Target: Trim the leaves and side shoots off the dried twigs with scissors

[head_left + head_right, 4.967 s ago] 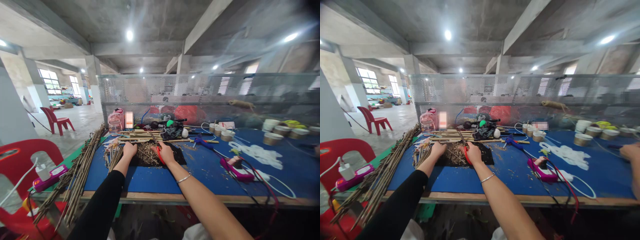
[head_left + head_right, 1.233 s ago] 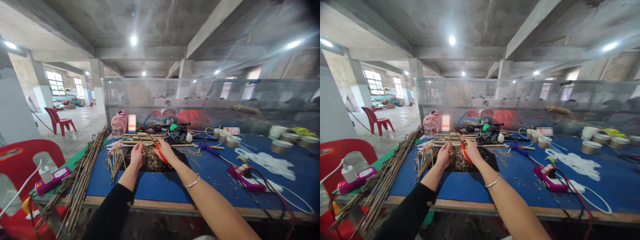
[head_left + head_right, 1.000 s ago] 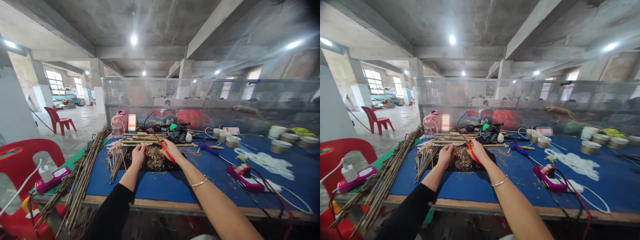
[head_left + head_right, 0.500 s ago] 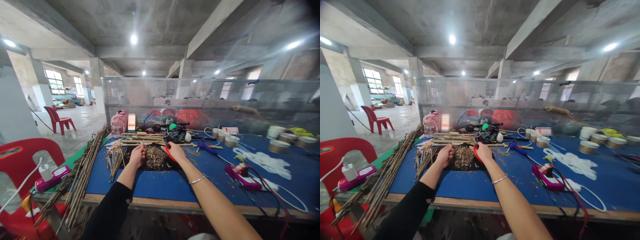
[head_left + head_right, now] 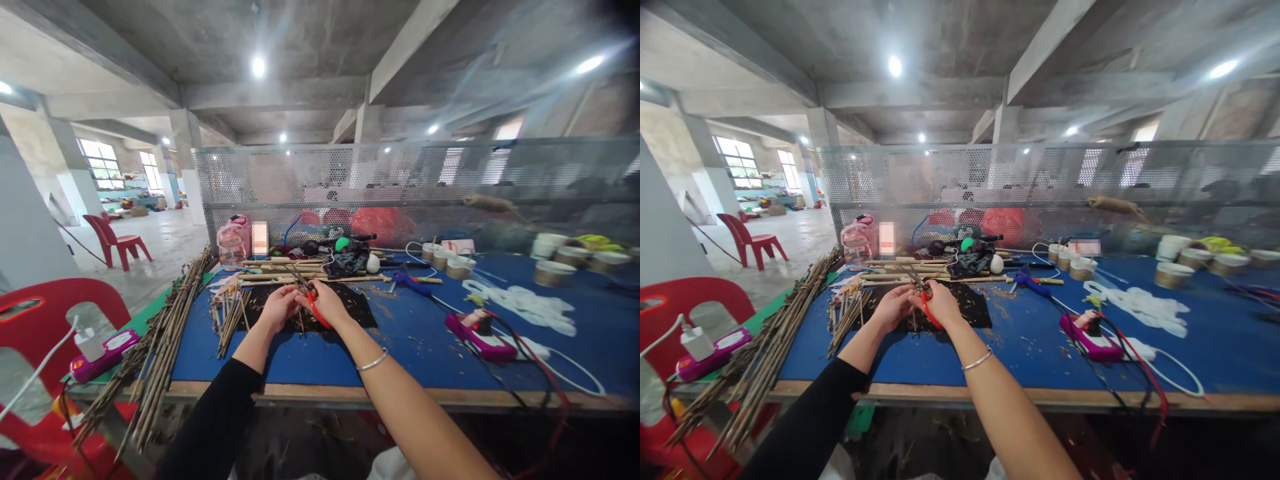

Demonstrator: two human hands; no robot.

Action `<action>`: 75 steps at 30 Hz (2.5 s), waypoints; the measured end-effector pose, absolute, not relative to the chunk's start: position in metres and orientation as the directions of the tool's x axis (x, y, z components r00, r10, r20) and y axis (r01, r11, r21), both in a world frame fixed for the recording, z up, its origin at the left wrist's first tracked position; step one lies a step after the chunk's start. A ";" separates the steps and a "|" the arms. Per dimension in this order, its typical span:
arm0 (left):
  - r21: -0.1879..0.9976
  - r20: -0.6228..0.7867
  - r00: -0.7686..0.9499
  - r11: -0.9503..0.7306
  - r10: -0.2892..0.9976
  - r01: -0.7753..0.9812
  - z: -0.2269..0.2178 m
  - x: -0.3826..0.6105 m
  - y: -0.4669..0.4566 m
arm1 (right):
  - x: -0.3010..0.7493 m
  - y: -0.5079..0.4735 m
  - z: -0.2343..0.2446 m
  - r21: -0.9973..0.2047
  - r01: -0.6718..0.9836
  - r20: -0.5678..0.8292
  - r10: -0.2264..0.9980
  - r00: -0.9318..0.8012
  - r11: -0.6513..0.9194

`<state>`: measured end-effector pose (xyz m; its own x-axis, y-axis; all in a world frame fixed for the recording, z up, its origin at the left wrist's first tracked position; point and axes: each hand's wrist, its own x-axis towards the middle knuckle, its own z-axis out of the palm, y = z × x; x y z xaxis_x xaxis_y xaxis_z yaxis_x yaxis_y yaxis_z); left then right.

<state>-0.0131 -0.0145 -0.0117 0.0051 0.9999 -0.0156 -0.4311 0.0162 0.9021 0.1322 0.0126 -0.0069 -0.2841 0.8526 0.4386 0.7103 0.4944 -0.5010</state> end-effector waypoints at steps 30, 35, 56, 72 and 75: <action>0.931 0.038 -0.052 -0.054 0.998 -0.362 -0.018 -0.010 -0.013 | 0.125 0.000 -0.004 -0.431 0.740 0.456 0.832 -0.315 0.516; 0.934 0.034 -0.079 -0.060 0.996 -0.351 -0.017 -0.011 -0.013 | 0.128 0.001 -0.003 -0.453 0.738 0.431 0.848 -0.310 0.500; 0.962 0.083 -0.257 -0.146 0.963 -0.233 -0.015 -0.011 -0.011 | 0.126 -0.004 -0.001 -0.473 0.756 0.380 0.879 -0.288 0.453; 0.963 0.155 -0.271 -0.206 0.950 -0.175 -0.018 -0.015 -0.008 | 0.123 -0.007 -0.001 -0.438 0.755 0.423 0.853 -0.306 0.488; 0.973 0.080 -0.216 -0.124 0.973 -0.197 -0.014 -0.013 -0.013 | 0.126 -0.004 -0.002 -0.460 0.756 0.439 0.860 -0.261 0.465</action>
<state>-0.0132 -0.0129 -0.0141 -0.2164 0.9730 0.0801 -0.1968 -0.1238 0.9726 0.1256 -0.0041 -0.0018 -0.2615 0.8596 0.4391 0.7563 0.4651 -0.4601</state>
